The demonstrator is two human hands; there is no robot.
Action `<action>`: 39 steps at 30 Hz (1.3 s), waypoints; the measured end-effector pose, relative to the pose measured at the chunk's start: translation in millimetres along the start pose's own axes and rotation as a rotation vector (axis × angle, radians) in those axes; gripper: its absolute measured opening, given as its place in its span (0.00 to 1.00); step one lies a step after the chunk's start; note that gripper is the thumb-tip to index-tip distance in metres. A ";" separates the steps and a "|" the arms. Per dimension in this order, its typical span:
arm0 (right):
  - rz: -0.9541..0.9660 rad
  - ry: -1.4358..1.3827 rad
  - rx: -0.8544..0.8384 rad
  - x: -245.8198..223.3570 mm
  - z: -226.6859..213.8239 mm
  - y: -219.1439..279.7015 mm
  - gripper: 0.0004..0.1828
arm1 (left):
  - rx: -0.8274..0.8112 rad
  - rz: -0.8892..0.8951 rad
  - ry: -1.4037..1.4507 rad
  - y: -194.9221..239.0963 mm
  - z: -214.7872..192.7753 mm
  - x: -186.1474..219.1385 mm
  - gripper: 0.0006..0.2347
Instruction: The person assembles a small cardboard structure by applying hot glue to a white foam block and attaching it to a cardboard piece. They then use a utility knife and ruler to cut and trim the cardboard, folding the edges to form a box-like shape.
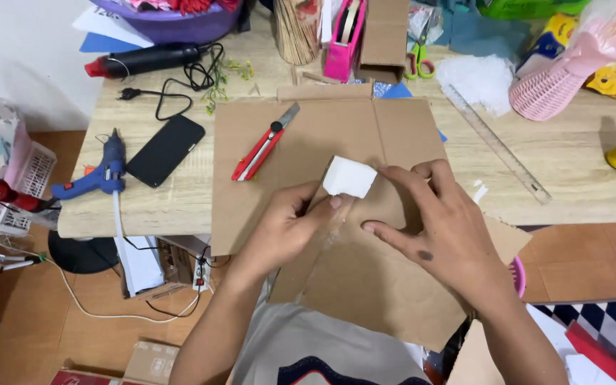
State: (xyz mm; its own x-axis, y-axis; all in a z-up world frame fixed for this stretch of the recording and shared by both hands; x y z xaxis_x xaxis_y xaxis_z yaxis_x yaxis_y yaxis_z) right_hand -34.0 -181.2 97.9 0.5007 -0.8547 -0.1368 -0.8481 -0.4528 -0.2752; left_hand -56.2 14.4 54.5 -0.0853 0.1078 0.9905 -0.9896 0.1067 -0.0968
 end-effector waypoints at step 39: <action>-0.165 -1.072 -0.189 48.1 95.2 -61.1 0.21 | -0.081 0.060 0.197 7.1 -7.3 -65.8 0.09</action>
State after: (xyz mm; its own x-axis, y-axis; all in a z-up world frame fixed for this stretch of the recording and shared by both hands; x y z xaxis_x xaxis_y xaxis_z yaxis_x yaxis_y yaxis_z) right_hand 58.4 -170.5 17.6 0.4234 -0.1574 -0.8922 -0.7239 -0.6509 -0.2287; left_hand -56.8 15.3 -12.0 -0.1114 0.3069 0.9452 -0.9701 0.1728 -0.1705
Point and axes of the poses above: each hand's wrist, its own y-axis away from the middle knuckle, its own z-axis out of the palm, x = y × z, the point moved 6 cm from there along -y, towards the middle knuckle, and after that the axes turned 12 degrees about y, right-handed, at the moved point
